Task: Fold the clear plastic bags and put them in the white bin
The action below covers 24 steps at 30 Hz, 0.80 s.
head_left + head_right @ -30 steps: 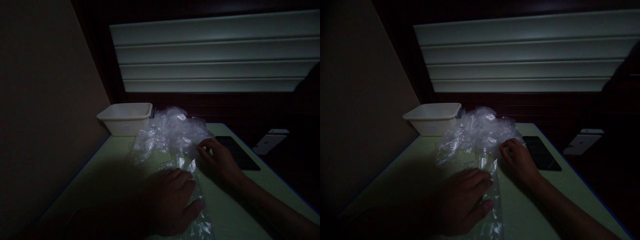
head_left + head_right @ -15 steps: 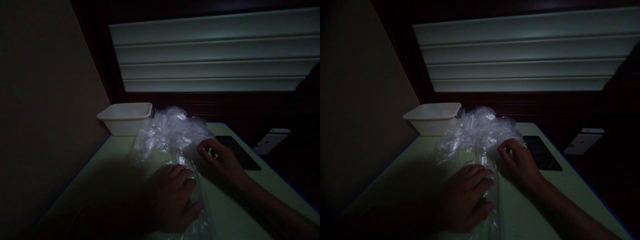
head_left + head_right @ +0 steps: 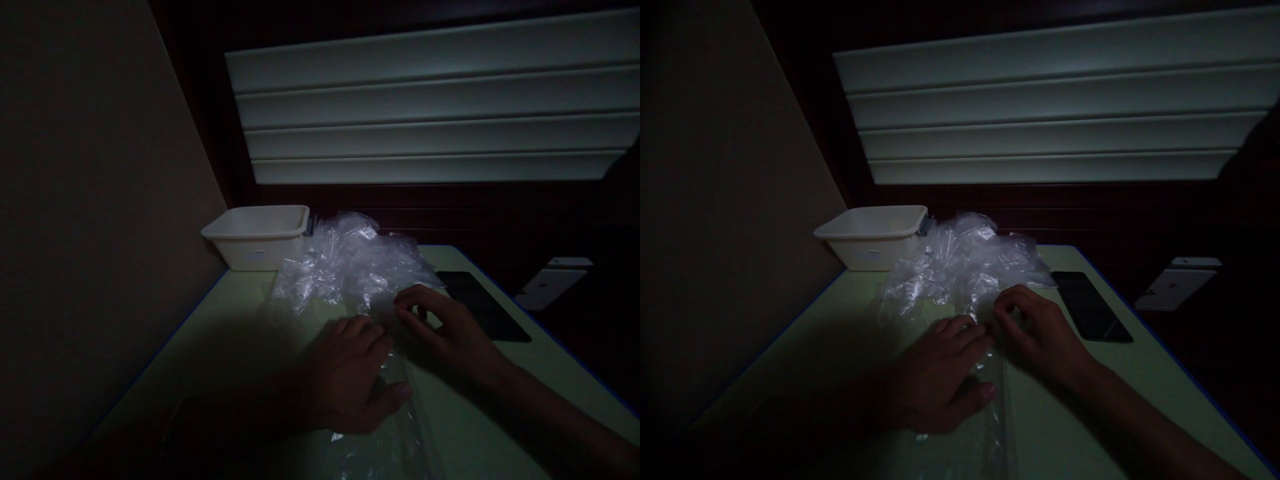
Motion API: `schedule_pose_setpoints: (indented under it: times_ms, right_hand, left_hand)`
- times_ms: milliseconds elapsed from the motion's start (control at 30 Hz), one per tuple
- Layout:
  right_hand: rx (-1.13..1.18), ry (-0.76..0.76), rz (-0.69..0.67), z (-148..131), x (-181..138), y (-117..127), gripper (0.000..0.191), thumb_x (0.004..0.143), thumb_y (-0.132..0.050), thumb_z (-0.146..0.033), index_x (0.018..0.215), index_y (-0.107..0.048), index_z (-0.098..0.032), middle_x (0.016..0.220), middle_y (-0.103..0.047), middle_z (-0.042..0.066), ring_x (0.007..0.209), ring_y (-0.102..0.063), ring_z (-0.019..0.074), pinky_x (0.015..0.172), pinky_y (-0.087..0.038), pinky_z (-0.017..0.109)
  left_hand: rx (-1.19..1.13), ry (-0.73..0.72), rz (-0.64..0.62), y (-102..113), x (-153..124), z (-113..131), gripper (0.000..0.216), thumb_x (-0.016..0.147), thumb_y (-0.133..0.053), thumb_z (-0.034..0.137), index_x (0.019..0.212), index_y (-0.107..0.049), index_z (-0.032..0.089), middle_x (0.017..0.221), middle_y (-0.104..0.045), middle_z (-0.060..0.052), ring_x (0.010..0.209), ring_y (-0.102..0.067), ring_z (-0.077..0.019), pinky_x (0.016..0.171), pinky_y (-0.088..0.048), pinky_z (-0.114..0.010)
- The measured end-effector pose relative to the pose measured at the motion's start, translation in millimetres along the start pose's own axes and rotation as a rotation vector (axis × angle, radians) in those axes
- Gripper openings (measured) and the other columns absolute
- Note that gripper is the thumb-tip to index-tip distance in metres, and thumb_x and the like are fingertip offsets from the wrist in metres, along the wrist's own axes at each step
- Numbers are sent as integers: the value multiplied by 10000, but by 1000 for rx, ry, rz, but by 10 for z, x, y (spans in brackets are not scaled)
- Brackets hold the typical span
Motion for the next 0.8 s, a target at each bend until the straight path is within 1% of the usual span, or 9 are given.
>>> schedule_pose_setpoints:
  times_ms: [167, 267, 333, 400, 467, 533, 600, 667, 800]
  right_hand:
    - [16, 22, -21, -18, 2, -5, 146, 915, -493, -291, 910, -611, -204, 935, -640, 68, 819, -603, 191, 557, -487, 248]
    - [17, 48, -31, -26, -6, 4, 136, 914, -498, -278, 911, -615, -207, 939, -639, 69, 821, -603, 193, 618, -506, 276]
    - [20, 101, -54, -51, -15, 15, 118, 910, -506, -259, 908, -614, -213, 932, -640, 68, 832, -603, 197, 692, -513, 312]
    - [18, 170, -112, -87, -28, 16, 107, 904, -511, -234, 921, -615, -217, 940, -638, 73, 861, -603, 204, 756, -510, 346]
    - [10, 228, -181, -121, -43, 9, 120, 899, -511, -212, 945, -622, -217, 964, -634, 79, 896, -601, 211, 792, -506, 361]
    - [-5, 261, -239, -141, -60, -2, 137, 898, -509, -203, 949, -635, -215, 988, -623, 82, 924, -599, 213, 806, -505, 359]
    - [-20, 271, -277, -147, -78, -14, 144, 900, -508, -204, 939, -646, -214, 1011, -605, 82, 934, -597, 207, 809, -506, 345]
    - [-36, 268, -322, -146, -97, -37, 146, 903, -504, -203, 924, -649, -210, 1028, -586, 78, 933, -594, 197, 811, -505, 329]
    - [-66, 268, -425, -156, -139, -88, 145, 895, -504, -184, 922, -645, -200, 1021, -568, 69, 928, -584, 183, 810, -494, 309]
  left_hand:
    - [-1, -30, 37, 40, -49, 0, 583, 918, -395, 523, 1363, -397, 146, 1429, -419, -117, 1279, -361, -306, 1026, -326, -493]
    - [-13, -59, 85, 99, -120, 9, 492, 929, -408, 453, 1311, -460, 145, 1411, -436, -116, 1248, -387, -292, 1011, -339, -476]
    - [-36, -59, 134, 139, -162, -3, 388, 930, -421, 371, 1218, -526, 133, 1306, -514, -123, 1173, -439, -270, 974, -370, -451]
    - [-52, -47, 173, 156, -186, -28, 289, 925, -421, 297, 1091, -576, 120, 1130, -581, -122, 1059, -488, -245, 909, -410, -423]
    - [-53, -36, 189, 144, -187, -57, 228, 918, -414, 248, 978, -593, 120, 973, -592, -106, 943, -507, -224, 835, -437, -400]
    - [-46, -16, 199, 125, -175, -87, 199, 909, -417, 220, 929, -591, 127, 905, -581, -94, 887, -504, -216, 792, -447, -386]
    - [-40, 4, 212, 117, -164, -105, 180, 896, -426, 198, 936, -586, 126, 900, -576, -91, 883, -501, -217, 784, -449, -379]
    - [-33, 11, 216, 119, -160, -102, 183, 885, -438, 192, 972, -579, 116, 940, -577, -100, 909, -500, -224, 796, -451, -380]
    - [5, -87, 163, 98, -172, -20, 302, 895, -446, 230, 1159, -542, 119, 1137, -574, -120, 1040, -487, -257, 879, -437, -418]
Point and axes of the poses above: each hand's wrist, its own x-axis towards the middle knuckle, its own y-axis out of the back of the hand, z = x × y, the point moved 5 cm from there along x, towards the middle knuckle
